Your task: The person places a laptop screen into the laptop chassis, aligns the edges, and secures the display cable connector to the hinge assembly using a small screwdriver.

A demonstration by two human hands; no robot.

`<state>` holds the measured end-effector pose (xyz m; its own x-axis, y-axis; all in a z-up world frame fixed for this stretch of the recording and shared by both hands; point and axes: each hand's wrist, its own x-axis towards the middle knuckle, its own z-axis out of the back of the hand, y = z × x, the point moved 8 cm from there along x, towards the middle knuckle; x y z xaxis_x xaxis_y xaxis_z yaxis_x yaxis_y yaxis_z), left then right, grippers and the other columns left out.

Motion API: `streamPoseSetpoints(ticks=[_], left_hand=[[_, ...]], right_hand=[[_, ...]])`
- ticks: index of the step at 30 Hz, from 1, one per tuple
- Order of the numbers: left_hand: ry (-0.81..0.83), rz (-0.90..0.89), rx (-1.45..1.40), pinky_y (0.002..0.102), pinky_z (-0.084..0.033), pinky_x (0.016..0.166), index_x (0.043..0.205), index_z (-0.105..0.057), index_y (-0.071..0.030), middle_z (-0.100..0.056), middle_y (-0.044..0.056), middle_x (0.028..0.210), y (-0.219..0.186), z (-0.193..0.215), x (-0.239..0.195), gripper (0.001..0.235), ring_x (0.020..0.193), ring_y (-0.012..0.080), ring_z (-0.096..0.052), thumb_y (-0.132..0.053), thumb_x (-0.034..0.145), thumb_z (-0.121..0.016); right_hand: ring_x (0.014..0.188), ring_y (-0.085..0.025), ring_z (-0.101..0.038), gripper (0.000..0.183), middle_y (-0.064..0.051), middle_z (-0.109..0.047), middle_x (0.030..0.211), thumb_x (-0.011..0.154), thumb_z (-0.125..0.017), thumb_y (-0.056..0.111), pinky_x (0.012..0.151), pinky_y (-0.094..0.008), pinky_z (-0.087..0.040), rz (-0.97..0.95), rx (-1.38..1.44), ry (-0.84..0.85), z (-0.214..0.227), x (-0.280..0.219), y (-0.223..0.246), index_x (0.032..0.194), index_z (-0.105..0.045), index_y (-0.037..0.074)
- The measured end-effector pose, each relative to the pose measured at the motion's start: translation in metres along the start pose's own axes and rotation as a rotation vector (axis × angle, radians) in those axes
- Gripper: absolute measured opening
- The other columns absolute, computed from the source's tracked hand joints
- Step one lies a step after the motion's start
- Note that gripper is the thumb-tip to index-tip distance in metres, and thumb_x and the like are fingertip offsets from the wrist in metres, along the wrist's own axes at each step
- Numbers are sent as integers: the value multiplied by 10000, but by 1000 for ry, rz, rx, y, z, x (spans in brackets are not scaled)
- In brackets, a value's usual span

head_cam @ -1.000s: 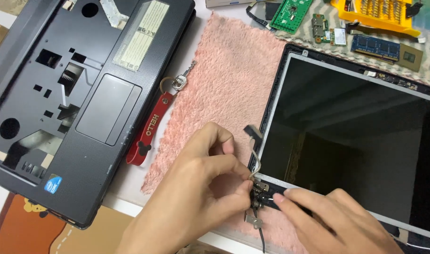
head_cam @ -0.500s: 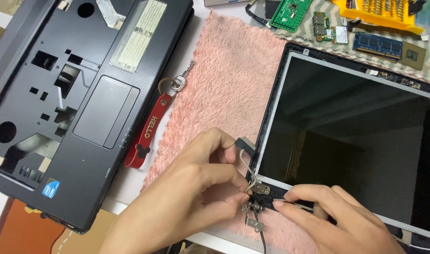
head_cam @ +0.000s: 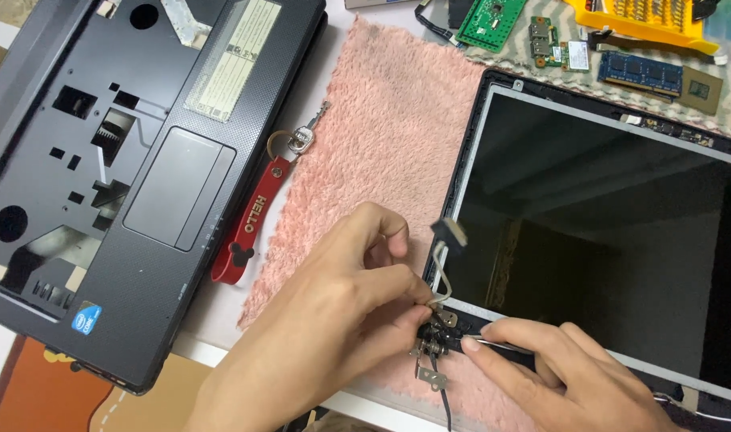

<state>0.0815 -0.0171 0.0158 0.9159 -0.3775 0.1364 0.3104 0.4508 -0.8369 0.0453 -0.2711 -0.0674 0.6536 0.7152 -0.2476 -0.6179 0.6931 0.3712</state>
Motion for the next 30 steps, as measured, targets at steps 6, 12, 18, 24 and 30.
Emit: streamPoseSetpoints(ticks=[6,12,18,24,30], left_hand=[[-1,-9,22,371,-537,919,1072,-787,-61,-520,124,1251,0,-1,0,67,1132,274,-657,-129,1075,-786],[1,-32,56,447,-565,953,1063,-769,-65,-524,200,1507,-2,0,1,81,1117,321,-714,-143,1084,-758],[60,-106,63,442,-508,909,1006,-633,-83,-672,168,1535,-9,-2,2,113,988,321,-609,-84,1106,-686],[115,-45,-35,361,-519,853,997,-559,-80,-731,108,1276,-6,-6,0,173,979,251,-571,-39,1103,-690],[111,-2,-3,326,-554,904,1211,-652,-51,-721,93,1025,4,-13,-1,141,1015,234,-619,-18,1091,-719]], right_hand=[[751,-139,-634,772,400,-695,1496,934,-801,291,688,-314,-584,-268,124,83,-24,-3,-24,1561,-749,738],[706,-156,-586,701,332,-709,1458,933,-802,293,642,-324,-544,-225,51,-37,-11,5,-5,1521,-772,673],[676,-183,-539,709,196,-692,1455,873,-835,239,558,-350,-500,-96,-108,-247,13,8,24,1520,-755,517],[679,-189,-538,497,128,-667,894,878,-893,371,650,-318,-521,-463,-64,-406,15,7,50,1367,-827,435],[768,-252,-612,498,125,-770,1337,935,-815,184,702,-352,-564,-385,-142,-530,20,8,76,1400,-824,361]])
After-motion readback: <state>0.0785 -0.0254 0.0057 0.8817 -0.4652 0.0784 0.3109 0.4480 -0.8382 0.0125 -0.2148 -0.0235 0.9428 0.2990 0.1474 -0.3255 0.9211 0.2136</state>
